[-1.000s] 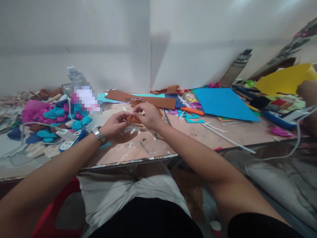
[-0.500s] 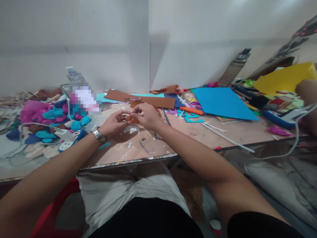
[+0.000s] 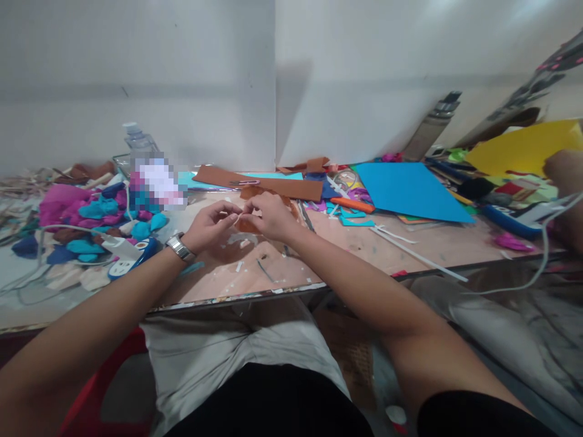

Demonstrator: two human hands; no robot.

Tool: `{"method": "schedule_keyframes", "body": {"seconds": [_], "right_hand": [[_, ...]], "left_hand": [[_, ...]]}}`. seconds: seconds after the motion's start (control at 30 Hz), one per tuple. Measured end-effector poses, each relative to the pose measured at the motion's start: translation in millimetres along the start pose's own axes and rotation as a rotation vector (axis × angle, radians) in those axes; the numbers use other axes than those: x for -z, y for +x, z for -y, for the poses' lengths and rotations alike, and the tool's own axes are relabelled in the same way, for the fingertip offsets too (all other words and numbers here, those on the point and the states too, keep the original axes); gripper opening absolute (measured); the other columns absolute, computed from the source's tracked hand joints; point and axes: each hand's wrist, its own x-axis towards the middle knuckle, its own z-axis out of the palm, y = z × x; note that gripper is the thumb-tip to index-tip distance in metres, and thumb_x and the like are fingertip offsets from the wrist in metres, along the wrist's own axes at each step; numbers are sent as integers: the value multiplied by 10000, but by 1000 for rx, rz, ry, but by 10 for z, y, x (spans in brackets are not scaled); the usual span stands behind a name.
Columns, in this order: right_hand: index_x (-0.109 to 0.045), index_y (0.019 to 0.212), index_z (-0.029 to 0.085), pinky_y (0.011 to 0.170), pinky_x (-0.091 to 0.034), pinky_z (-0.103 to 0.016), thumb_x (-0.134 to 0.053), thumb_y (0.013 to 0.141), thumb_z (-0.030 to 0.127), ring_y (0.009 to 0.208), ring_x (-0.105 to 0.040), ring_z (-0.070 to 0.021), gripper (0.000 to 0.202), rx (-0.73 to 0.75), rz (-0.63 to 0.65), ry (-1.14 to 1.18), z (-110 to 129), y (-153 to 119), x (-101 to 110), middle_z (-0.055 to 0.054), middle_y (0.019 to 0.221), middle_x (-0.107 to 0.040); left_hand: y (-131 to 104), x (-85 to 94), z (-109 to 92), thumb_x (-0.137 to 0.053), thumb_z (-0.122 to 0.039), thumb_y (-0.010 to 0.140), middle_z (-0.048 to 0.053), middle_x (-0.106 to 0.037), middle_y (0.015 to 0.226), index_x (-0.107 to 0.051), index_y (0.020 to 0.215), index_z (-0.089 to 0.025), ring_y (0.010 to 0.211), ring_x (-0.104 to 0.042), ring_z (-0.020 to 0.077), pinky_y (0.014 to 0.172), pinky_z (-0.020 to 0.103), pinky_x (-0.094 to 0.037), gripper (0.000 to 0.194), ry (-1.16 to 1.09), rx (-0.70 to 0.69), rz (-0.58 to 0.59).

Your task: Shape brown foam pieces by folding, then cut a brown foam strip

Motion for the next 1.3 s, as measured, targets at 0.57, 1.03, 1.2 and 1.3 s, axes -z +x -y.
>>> {"method": "schedule_keyframes", "body": {"seconds": [0.57,1.03,1.2,1.3], "right_hand": [[-709,881,223,901,-360,-386,-770,894,369,913,-628,-234,159,55,9,-56,80,-15,59,-29,896,-758],[-707,924,222,954,-364,-398,-708,941,380,906,-653,-214,159,144,-48,-55,80,-37,54,-22,906,-761],[-714,885,218,943,-369,-396,-702,945,376,888,-655,-208,169,161,-66,-52,86,-51,45,-14,866,-754],[-729,890,223,952,-367,-406,-695,951,397,887,-658,-212,187,163,-68,-53,71,-54,31,-21,871,-757]], "left_hand": [[-8,26,-87,-704,-548,888,65,-728,890,-733,896,-159,804,-654,178,757,288,-503,390,-179,71,108],[6,14,-62,-656,-562,927,33,-661,841,-662,917,-164,780,-599,154,778,283,-477,398,-225,36,104],[5,32,-23,-688,-549,906,46,-699,879,-693,924,-163,813,-627,163,789,285,-487,387,-186,47,87],[12,45,-8,-702,-543,894,63,-730,912,-721,916,-164,848,-651,179,810,294,-495,380,-138,50,80]]}}
